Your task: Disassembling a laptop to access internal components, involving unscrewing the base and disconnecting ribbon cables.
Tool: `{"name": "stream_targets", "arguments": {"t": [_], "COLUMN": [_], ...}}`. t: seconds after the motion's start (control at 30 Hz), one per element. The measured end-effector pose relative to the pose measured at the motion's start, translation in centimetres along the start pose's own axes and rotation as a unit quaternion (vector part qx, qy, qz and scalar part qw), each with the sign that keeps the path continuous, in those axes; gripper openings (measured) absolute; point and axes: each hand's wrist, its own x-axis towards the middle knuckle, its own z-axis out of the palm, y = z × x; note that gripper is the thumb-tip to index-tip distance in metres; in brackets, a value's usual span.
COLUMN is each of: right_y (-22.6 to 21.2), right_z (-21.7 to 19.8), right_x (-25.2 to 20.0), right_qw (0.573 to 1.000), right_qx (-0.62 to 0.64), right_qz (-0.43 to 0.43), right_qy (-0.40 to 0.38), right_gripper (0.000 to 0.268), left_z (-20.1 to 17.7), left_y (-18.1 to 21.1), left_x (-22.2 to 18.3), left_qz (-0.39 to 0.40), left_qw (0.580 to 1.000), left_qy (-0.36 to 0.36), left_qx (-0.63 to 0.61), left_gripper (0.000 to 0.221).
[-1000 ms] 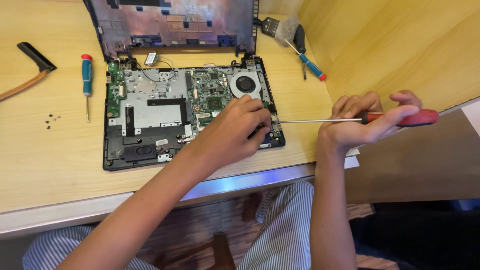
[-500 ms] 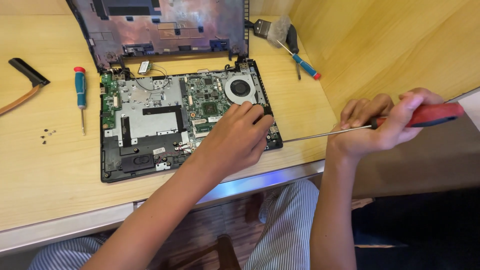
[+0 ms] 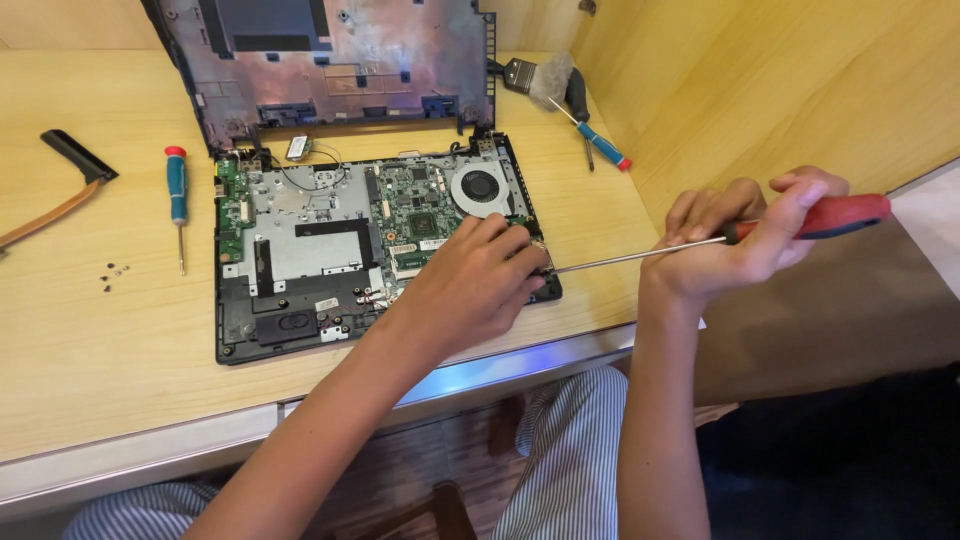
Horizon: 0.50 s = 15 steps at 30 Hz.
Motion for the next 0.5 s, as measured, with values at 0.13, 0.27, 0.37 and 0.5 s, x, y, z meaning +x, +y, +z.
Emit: {"name": "stream_targets", "arguments": {"t": [0.13,0.27,0.37,0.5], "right_y": [0.8,1.8,2.5,8.6], "right_z": [-0.4,0.1,2.8,4.4], "right_x": [0.4,0.9,0.9,0.8], "right_qw": [1.0,0.992,0.959,0.914], "right_qx": [0.014,0.035,0.084,0.106], "right_qz": [0.019,0.11,0.264,0.391], "right_qy": [-0.019,0.044,0.055,0.029], "right_gripper": [0.031,0.043,0.046,0.047], "left_z": [0.6,-2.6,-7.5,-13.2], "left_y": [-0.1,0.0,-0.3,-2.7], "left_x": [0.0,-1.1,-4.4,-12.2], "left_qz": [-0.002,-0.056,-0.167,-0.244], "left_qw": [0.998,0.989,0.975,0.943], "left_qy": [0.031,0.123,0.142,0.186], "left_qx": [0.05,0.056,0.037,0.132], "left_gripper": [0.009,0.01,0.004,0.007]}}
